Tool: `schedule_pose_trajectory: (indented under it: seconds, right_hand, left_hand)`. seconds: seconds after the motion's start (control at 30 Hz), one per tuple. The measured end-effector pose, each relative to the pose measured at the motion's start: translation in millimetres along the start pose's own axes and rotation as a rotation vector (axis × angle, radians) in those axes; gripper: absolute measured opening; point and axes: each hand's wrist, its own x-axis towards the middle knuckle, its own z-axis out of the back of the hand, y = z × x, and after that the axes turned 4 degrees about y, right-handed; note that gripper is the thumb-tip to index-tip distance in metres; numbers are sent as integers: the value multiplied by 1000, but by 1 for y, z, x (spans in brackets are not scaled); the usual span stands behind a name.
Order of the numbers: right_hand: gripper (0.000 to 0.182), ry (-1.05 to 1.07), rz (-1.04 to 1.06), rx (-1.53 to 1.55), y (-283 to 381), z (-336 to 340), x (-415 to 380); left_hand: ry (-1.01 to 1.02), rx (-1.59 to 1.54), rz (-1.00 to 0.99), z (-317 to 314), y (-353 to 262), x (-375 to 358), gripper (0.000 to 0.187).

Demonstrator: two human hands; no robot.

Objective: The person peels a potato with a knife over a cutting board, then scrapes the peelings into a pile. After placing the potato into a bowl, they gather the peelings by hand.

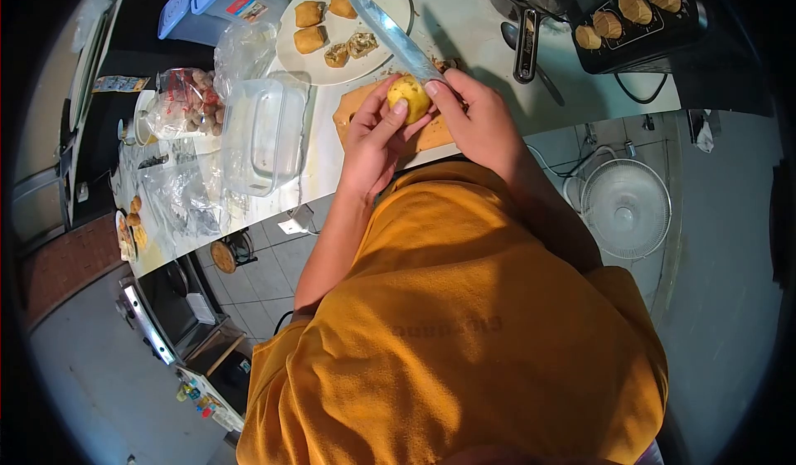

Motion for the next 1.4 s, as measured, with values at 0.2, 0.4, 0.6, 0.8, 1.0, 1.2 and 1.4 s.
schedule_pose_trajectory:
  seconds: [0.2, 0.4, 0.6, 0.8, 1.0, 1.2, 1.4]
  right_hand:
    - [26, 0, 52, -12, 4, -2, -2]
    - [25, 19, 16, -19, 8, 1, -2]
    - [23, 11, -33, -71, 3, 0, 2]
    - [25, 94, -52, -69, 0, 5, 3]
    - [24, 17, -53, 34, -7, -2, 5]
    - [23, 55, -102, -79, -4, 4, 9]
    - [23, 38, -38, -64, -10, -2, 7]
  left_hand:
    - [12, -27, -14, -3, -2, -1, 44]
    - [-58, 155, -7, 7, 3, 1, 44]
    - [-71, 179, 27, 10, 6, 3, 44]
    - [-107, 189, 27, 3, 4, 0, 47]
    - [-143, 215, 23, 3, 6, 1, 50]
    - [-144, 266, 31, 5, 7, -2, 49]
    - [-121, 129, 88, 8, 4, 0, 43]
